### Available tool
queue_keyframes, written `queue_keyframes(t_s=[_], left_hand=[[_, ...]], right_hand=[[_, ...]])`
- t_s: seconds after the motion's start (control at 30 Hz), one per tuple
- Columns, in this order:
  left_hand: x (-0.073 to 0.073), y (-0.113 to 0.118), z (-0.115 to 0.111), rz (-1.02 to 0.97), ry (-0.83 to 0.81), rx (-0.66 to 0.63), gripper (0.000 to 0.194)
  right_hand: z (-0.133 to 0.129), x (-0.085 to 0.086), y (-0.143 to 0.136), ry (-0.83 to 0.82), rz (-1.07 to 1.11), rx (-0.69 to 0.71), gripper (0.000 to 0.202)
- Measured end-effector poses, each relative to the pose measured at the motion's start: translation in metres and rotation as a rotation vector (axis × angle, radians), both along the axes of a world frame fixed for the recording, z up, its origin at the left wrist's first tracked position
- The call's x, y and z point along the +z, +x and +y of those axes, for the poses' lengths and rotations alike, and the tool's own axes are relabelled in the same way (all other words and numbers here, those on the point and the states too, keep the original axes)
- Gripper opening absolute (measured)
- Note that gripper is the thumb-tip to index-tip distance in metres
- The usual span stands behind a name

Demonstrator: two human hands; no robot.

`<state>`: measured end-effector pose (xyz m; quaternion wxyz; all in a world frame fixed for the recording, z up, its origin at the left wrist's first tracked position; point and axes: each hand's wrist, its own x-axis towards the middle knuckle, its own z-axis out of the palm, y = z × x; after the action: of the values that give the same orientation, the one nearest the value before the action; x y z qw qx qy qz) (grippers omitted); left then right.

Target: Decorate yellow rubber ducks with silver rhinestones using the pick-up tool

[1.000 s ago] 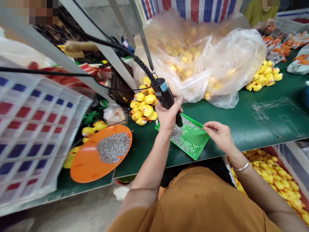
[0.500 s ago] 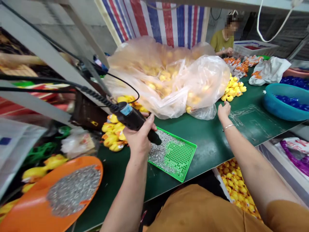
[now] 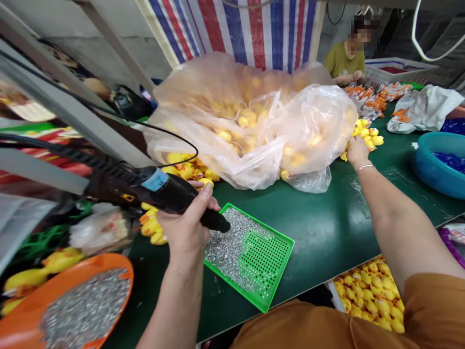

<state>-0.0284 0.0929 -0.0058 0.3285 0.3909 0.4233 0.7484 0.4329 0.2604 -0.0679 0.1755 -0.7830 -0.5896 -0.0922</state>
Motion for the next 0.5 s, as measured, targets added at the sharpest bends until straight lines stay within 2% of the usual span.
queue_keyframes(t_s=[0.1, 0.23, 0.37, 0.5], left_hand=[[-0.002, 0.005, -0.002, -0.024, -0.01, -0.033, 0.025], [-0.004, 0.011, -0.009, -0.05, -0.018, -0.09, 0.026], [-0.006, 0.013, -0.016, -0.061, 0.004, -0.126, 0.025], [-0.007, 0.015, -0.023, -0.061, 0.002, -0.149, 0.025]], right_hand=[[-0.021, 0.0, 0.004, 0.019, 0.007, -0.052, 0.039], [-0.081, -0.013, -0.01, 0.238, 0.184, 0.018, 0.041], [-0.157, -0.032, -0.053, 0.339, 0.499, 0.234, 0.04], [-0.219, -0.041, -0.11, 0.3, 0.736, 0.443, 0.043]])
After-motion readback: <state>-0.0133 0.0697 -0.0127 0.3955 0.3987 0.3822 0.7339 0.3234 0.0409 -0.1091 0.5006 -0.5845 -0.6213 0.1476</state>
